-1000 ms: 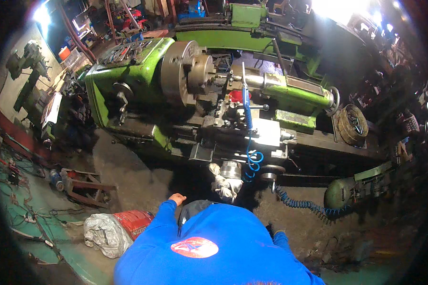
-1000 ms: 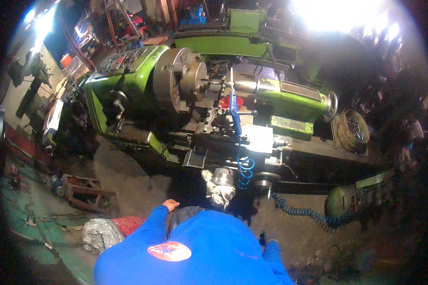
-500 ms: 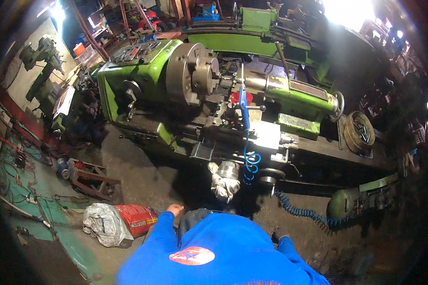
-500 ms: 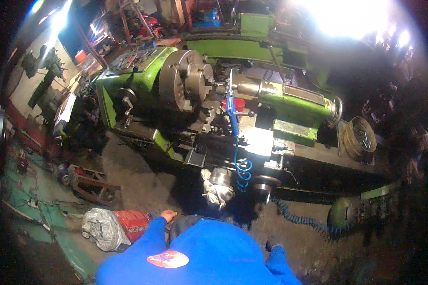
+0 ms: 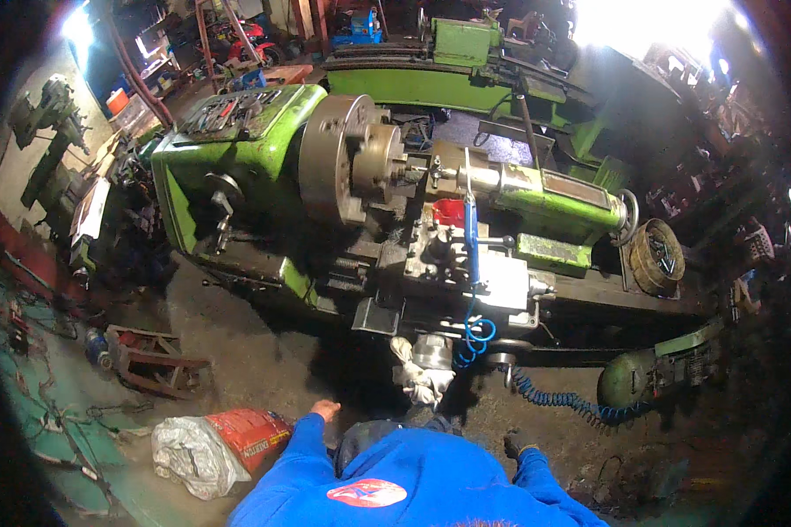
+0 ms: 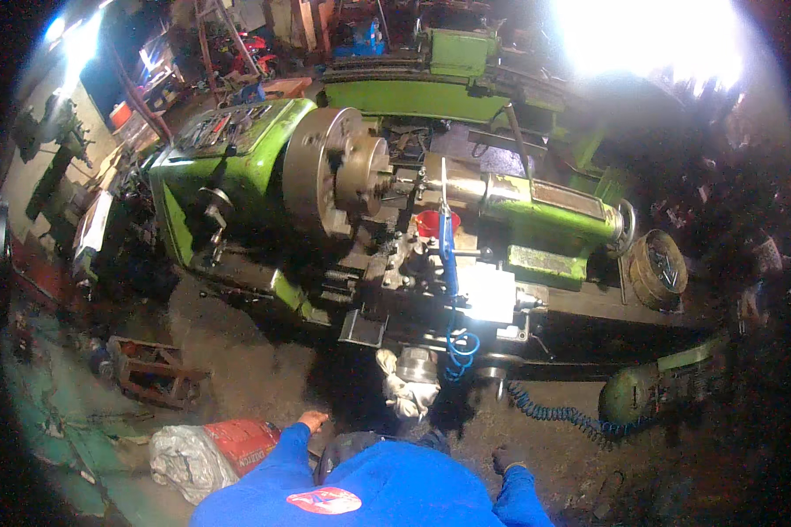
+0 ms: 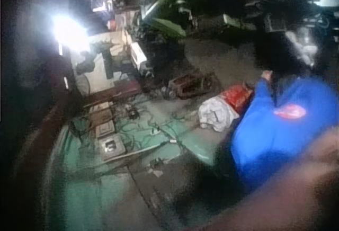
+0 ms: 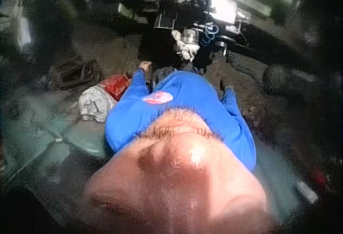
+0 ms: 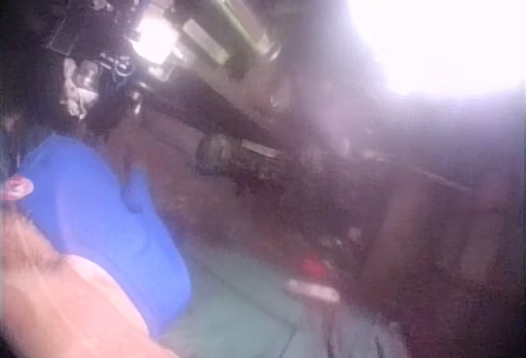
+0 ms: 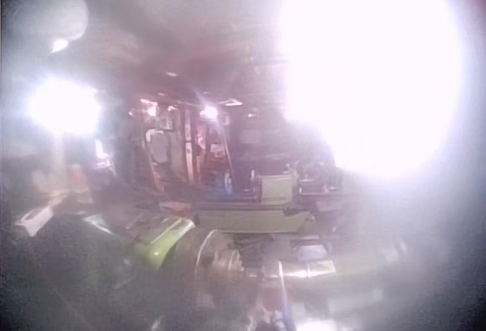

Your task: The person operates a green metal lathe in a workshop, using a wrench to tighten the chuck and adjusting the tool post and tailstock. They repeatedly engage and disengage the chuck while making fine adjustments to the machine's components.

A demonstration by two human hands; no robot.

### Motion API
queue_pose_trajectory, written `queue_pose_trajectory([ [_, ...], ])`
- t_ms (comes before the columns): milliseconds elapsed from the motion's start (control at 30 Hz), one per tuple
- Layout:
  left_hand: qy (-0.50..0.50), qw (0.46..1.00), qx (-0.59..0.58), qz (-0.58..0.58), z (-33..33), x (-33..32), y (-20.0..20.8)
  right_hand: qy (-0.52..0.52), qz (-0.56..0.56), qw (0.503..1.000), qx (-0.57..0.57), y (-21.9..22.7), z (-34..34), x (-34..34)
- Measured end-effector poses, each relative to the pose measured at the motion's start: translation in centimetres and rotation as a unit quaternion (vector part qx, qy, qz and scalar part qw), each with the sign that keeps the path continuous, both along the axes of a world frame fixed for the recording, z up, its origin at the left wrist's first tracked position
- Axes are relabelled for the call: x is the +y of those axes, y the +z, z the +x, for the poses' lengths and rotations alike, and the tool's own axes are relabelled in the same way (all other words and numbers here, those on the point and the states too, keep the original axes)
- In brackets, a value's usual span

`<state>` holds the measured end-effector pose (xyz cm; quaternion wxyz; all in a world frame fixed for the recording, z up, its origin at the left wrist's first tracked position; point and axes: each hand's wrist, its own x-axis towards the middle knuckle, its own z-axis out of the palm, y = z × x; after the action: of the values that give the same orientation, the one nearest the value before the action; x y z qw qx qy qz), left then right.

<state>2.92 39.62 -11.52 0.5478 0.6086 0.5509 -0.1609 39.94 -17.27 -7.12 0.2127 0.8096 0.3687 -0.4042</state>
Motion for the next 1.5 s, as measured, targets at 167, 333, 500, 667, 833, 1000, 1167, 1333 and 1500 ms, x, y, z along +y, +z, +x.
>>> queue_pose_trajectory([
  [167, -0.038, 0.997, -0.018, 0.069, 5.3, 7.5, 0.3, -0.155, 0.113, 0.980, 0.057, 3.7, -0.9, 5.7],
  [333, -0.081, 0.991, -0.022, 0.104, 8.2, 11.6, 0.3, -0.585, 0.194, 0.781, 0.100, 10.5, -2.8, 13.4],
  [500, -0.069, 0.997, 0.007, -0.015, 9.6, 11.6, 1.0, -0.492, 0.181, 0.847, 0.086, 6.0, -3.0, 11.0],
  [667, 0.311, 0.938, -0.082, -0.126, 10.1, 16.2, -2.0, -0.458, 0.150, 0.872, 0.090, 6.5, -4.5, 9.6],
  [833, 0.464, 0.854, -0.220, -0.086, 15.8, 22.5, -2.1, -0.457, 0.097, 0.881, 0.072, 10.4, -4.9, 9.5],
  [1000, 0.541, 0.782, -0.298, -0.075, 20.9, 27.6, -2.6, -0.505, 0.071, 0.858, 0.065, 10.4, -2.9, 9.9],
  [1167, 0.487, 0.824, -0.282, 0.057, 21.0, 27.8, -6.4, -0.492, 0.105, 0.862, 0.066, 8.3, -1.7, 8.7],
  [1333, 0.123, 0.823, -0.042, 0.553, 21.4, 21.5, -4.4, -0.474, 0.141, 0.868, 0.042, 5.0, -0.8, 6.0],
  [1500, 0.040, 0.859, 0.042, 0.509, 19.2, 19.1, -4.9, -0.388, 0.130, 0.912, 0.045, 8.4, -0.3, 7.8],
])
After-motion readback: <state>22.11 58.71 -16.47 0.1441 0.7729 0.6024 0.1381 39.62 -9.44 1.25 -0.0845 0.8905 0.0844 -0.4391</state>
